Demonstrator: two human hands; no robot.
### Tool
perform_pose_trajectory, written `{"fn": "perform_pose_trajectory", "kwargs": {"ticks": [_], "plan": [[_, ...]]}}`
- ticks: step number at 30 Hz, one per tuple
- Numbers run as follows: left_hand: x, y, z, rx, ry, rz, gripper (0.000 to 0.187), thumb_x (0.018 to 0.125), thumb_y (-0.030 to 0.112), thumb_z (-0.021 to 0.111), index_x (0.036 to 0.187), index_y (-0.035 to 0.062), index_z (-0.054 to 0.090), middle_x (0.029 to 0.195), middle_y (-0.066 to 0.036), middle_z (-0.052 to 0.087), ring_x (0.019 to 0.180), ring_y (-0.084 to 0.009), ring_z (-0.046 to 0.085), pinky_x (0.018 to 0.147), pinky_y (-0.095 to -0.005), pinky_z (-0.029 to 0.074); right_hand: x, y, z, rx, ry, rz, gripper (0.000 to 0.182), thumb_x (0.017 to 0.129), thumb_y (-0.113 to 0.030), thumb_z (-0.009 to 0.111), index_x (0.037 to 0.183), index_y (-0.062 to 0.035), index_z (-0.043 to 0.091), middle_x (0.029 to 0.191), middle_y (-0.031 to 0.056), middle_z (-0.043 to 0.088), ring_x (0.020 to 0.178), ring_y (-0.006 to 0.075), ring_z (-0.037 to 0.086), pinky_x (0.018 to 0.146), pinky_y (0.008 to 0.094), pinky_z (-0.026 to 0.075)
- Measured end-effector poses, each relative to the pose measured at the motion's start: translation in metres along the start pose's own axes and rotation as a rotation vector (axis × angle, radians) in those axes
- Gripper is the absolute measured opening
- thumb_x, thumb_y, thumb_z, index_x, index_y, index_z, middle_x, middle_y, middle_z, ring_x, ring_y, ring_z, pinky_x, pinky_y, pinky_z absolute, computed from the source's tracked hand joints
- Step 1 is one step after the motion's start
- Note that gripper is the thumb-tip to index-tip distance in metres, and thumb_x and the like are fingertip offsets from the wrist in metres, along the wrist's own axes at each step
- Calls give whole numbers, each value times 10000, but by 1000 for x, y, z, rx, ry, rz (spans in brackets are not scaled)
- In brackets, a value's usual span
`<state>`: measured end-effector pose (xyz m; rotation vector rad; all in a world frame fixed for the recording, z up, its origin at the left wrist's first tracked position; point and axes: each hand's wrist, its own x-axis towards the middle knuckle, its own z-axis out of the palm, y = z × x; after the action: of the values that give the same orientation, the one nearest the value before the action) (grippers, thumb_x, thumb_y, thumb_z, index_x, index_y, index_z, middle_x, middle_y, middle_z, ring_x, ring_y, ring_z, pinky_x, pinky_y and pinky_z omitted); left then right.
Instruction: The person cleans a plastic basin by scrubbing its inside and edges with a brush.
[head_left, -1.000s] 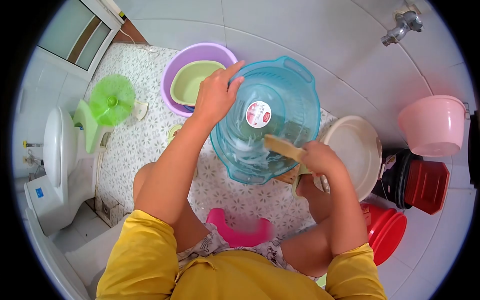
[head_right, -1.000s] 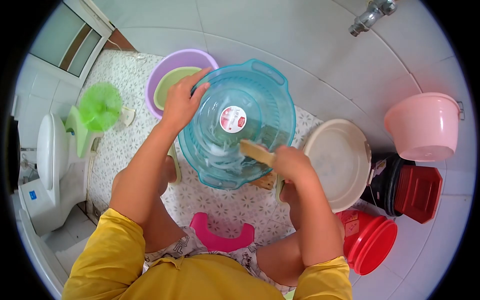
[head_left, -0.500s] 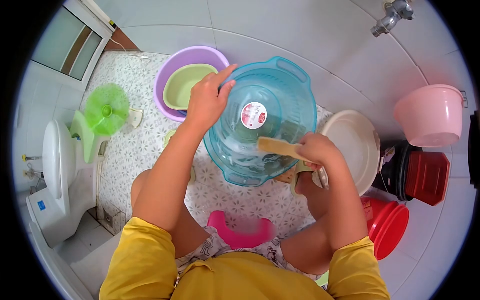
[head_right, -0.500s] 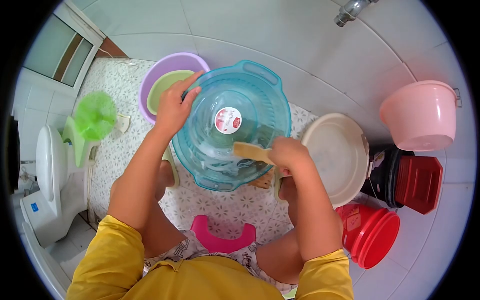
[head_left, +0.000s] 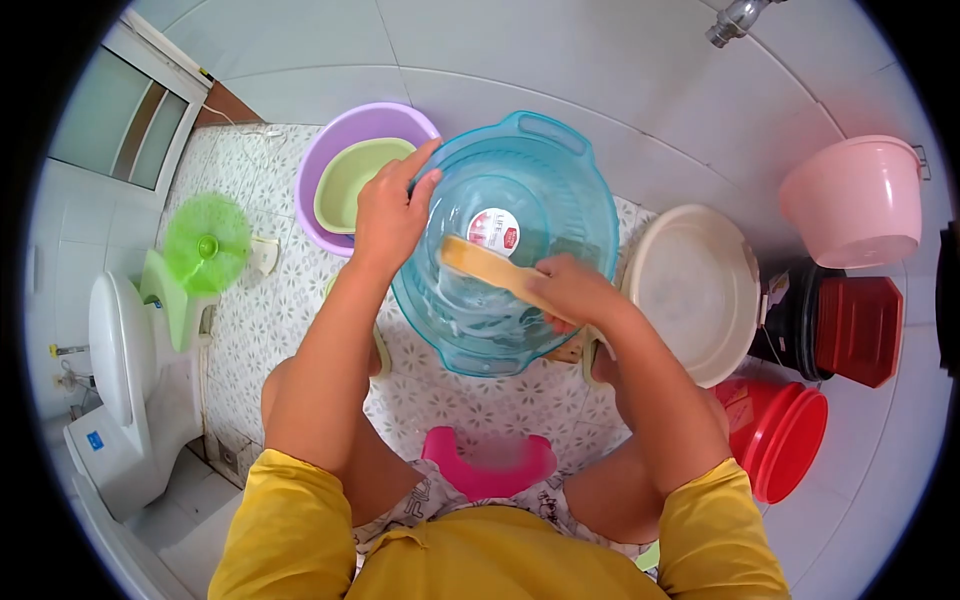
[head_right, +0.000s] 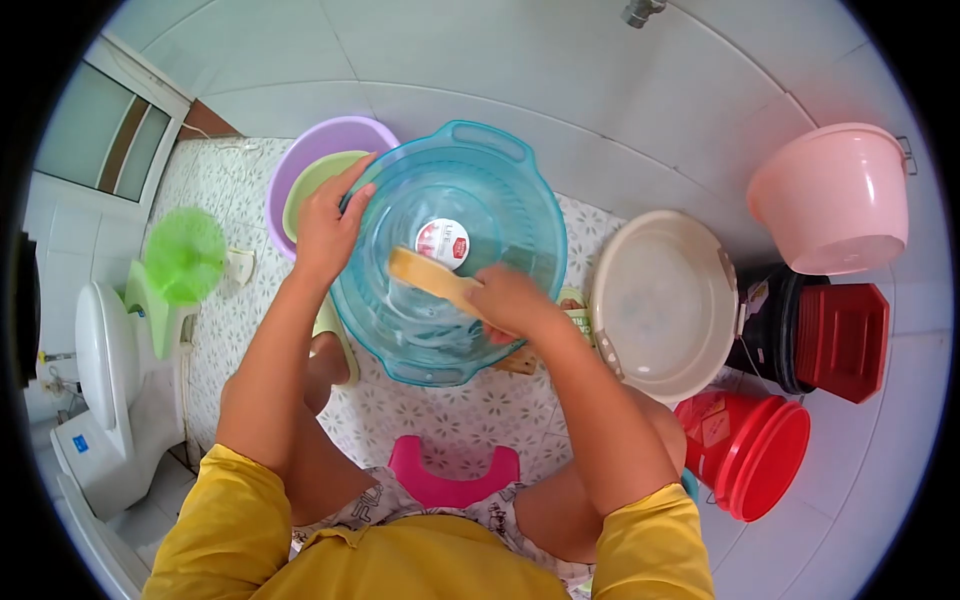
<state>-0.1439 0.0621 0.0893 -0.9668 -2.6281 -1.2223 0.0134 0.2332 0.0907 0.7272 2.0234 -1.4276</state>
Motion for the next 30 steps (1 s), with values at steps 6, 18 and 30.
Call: {"fn": "perform_pose_trajectory", "kwargs": {"ticks": [6,18,30], "plan": [[-1,-6,1,-26,6,-18,306,861,168,583,1165,140,601,802,-152,599,699,-294,568,681,-383,454,-12,0,-41,-523,16,249,241,790,-180,525,806,44,613,602,122,596,474,195,595,423,317,476],[-15,-43,6,141,-249,-292,390,866,153,529,1252,101,509,952,-228,614,893,-383,591,768,-435,460,6,-10,5,-146,15,-112,470,825,-132,557,1288,-191,505,787,121,628,563,196,615,500,322,508],[-19,-32,-4,310,-529,-277,838,706,-52,512,1443,149,169,1220,-252,457,1067,-418,518,890,-465,435,-26,-37,-31,-593,7,172,404,774,-120,584,1169,-197,619,938,156,653,795,290,641,721,362,517]]}}
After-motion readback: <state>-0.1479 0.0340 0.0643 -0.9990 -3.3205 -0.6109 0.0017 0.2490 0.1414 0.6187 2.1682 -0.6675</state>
